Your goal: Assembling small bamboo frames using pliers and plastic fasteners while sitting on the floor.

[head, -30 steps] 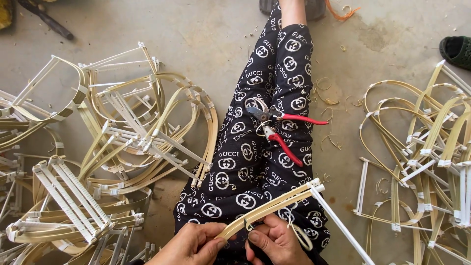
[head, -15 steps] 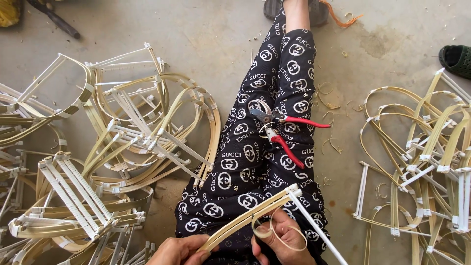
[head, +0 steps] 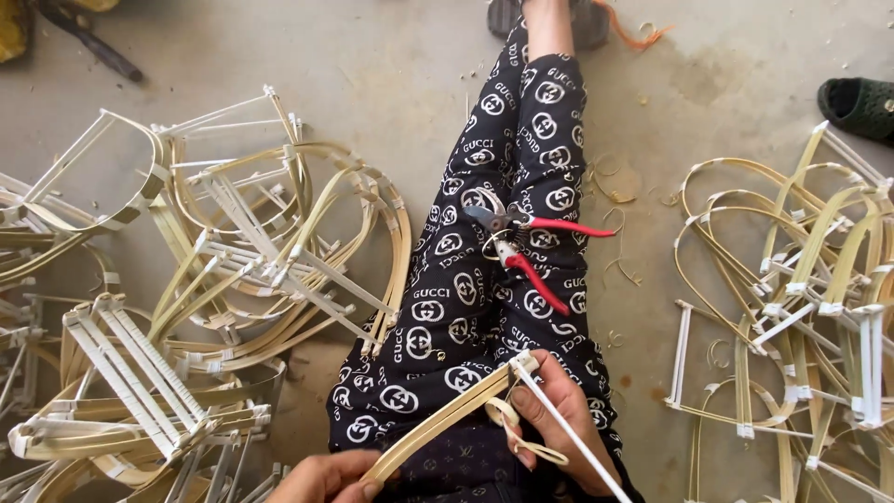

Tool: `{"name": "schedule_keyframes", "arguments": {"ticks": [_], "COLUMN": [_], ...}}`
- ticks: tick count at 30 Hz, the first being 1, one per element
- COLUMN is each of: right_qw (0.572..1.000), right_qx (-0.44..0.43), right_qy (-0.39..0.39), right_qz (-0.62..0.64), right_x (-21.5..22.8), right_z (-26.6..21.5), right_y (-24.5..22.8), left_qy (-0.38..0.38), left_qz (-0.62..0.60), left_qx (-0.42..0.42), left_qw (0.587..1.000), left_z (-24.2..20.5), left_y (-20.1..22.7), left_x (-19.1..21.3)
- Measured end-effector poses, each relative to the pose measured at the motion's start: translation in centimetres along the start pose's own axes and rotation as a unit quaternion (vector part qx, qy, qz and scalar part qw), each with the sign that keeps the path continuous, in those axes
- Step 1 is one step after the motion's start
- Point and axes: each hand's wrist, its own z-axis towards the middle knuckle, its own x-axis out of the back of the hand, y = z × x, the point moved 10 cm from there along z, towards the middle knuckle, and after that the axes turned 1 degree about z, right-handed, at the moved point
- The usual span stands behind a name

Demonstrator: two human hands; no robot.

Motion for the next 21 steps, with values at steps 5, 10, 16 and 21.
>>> {"name": "schedule_keyframes", "arguments": {"ticks": [5,10,16,21], "right_qw": [0.999,0.992,0.992,0.992], "right_qx": [-0.028,-0.094,-0.079,-0.099], "right_qy": [-0.018,-0.071,-0.093,-0.077], "right_qz": [-0.016,-0.034,-0.008,0.002], "right_x": [-1.5,-4.2,-3.0,-3.3], "right_z": [-0.3,-1.2,-1.6,-2.1], "right_y": [0.1,1.7,2.4,2.8], "left_qy": [-0.071,-0.068,-0.084,-0.082], "left_qz": [0.023,-0.034,-0.022,-0.043], "left_qx": [-0.016,-0.044,-0.023,-0.016], "left_qw": [0.997,0.996,0.996,0.996], "left_z": [0.3,2.4,1.6,1.3], "left_y": [9.3,12.6,11.7,9.3], "left_x": [-4.6,-6.4,-6.4,-5.8]}}
